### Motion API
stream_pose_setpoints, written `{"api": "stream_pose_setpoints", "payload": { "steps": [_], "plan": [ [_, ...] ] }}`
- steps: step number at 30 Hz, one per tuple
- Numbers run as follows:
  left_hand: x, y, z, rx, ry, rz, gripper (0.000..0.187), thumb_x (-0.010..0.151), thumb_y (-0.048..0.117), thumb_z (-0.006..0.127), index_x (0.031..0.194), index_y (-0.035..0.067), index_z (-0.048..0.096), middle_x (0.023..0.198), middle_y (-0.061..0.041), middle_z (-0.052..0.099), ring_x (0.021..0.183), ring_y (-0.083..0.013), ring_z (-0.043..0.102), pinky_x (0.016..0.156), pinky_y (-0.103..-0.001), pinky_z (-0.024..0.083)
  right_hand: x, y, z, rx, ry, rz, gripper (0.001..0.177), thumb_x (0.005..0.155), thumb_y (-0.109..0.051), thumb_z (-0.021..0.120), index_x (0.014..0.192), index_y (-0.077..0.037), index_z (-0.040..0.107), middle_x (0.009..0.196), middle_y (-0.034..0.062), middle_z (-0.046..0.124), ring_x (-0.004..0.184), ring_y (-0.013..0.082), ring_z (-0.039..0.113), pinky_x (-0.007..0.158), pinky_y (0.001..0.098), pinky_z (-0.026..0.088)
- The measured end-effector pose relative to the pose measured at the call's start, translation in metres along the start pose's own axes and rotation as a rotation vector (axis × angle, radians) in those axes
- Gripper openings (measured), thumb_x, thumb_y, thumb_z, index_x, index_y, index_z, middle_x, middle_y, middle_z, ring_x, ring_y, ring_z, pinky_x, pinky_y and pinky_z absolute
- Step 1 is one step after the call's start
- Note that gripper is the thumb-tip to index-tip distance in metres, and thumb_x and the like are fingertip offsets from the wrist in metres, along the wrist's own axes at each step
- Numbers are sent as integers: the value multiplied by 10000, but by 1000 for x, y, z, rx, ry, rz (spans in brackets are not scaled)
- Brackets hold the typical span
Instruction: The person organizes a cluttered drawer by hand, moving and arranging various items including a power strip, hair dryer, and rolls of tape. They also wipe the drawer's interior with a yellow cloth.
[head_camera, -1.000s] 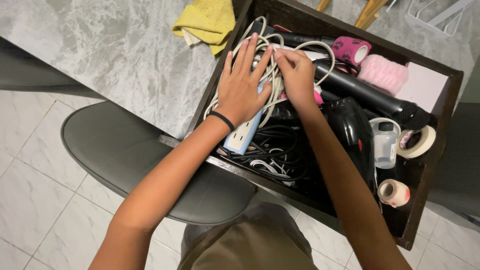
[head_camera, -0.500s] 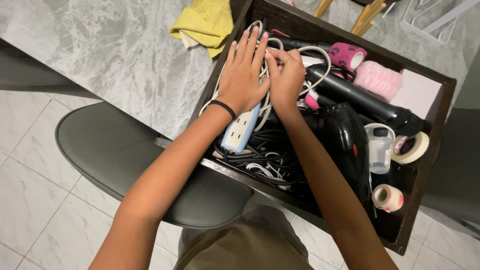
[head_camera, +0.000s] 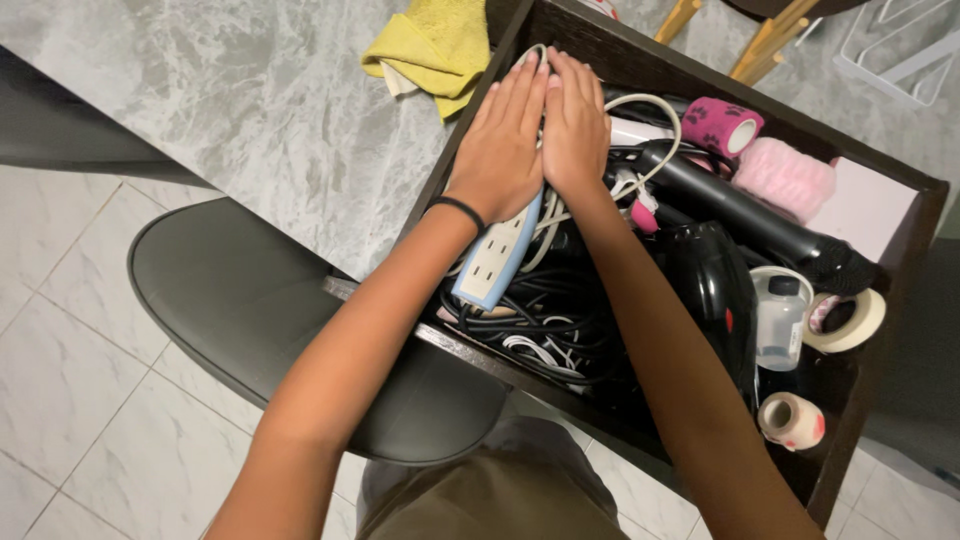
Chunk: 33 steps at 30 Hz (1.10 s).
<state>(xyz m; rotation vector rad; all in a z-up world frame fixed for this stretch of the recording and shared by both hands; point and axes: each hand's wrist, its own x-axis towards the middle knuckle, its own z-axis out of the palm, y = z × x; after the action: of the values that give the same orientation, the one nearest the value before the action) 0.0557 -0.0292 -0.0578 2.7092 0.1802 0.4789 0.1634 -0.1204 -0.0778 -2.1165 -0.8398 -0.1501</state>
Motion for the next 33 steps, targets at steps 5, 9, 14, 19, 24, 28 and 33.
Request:
{"api": "stream_pose_setpoints", "payload": {
  "steps": [5, 9, 14, 19, 24, 28, 33],
  "plan": [
    [4, -1, 3, 36, 23, 13, 706, 1014, 221, 460, 1611, -53, 202, 1701, -203, 188, 1589, -313, 197, 1307, -426, 140, 1, 1, 3, -18, -26, 39, 454, 1102, -301, 345, 1435, -113, 589, 1470, 78, 568, 1395, 288, 489, 1151, 397, 372],
    [1, -1, 8, 57, 38, 18, 703, 1019, 215, 454, 1613, -61, 196, 1701, -219, 202, 1585, -318, 208, 1303, -436, 144, -3, -3, -1, -44, -58, 69, 452, 1105, -309, 337, 1463, -169, 573, 1433, 66, 571, 1361, 274, 500, 1130, 397, 376],
    [14, -6, 9, -61, -74, -38, 765, 992, 279, 518, 1589, -75, 194, 1655, -272, 215, 1557, -385, 204, 1291, -454, 163, 13, -8, -8, -91, -185, 147, 477, 1063, -341, 323, 1462, -282, 578, 1384, 85, 523, 1320, 282, 442, 1088, 498, 296],
    [12, -8, 6, -145, 8, -29, 820, 979, 310, 582, 1565, -117, 200, 1634, -319, 224, 1532, -425, 217, 1264, -466, 197, 27, 2, -7, -139, -312, 201, 503, 1017, -406, 317, 1409, -318, 620, 1331, 88, 514, 1304, 294, 405, 1061, 599, 218],
    [15, -4, 9, -132, 172, 47, 814, 983, 323, 631, 1530, -148, 254, 1605, -331, 309, 1531, -435, 288, 1275, -462, 231, 46, 19, -13, -267, -424, 16, 492, 1040, -380, 317, 1416, -252, 606, 1302, 146, 567, 1223, 357, 464, 1012, 558, 337],
    [10, -3, 8, -151, 178, -10, 753, 994, 352, 652, 1503, -110, 345, 1552, -287, 423, 1482, -415, 393, 1256, -459, 307, 49, 19, -16, -156, -462, -119, 464, 1048, -366, 316, 1395, -252, 602, 1329, 119, 653, 1124, 404, 557, 1028, 499, 385],
    [15, 2, 2, -39, 209, 23, 697, 970, 395, 671, 1430, -79, 449, 1496, -271, 481, 1405, -431, 456, 1167, -460, 378, 55, 7, -20, -172, -383, 77, 344, 972, -338, 478, 1243, -293, 685, 1190, 167, 678, 1136, 368, 588, 991, 475, 411]
  ]
}}
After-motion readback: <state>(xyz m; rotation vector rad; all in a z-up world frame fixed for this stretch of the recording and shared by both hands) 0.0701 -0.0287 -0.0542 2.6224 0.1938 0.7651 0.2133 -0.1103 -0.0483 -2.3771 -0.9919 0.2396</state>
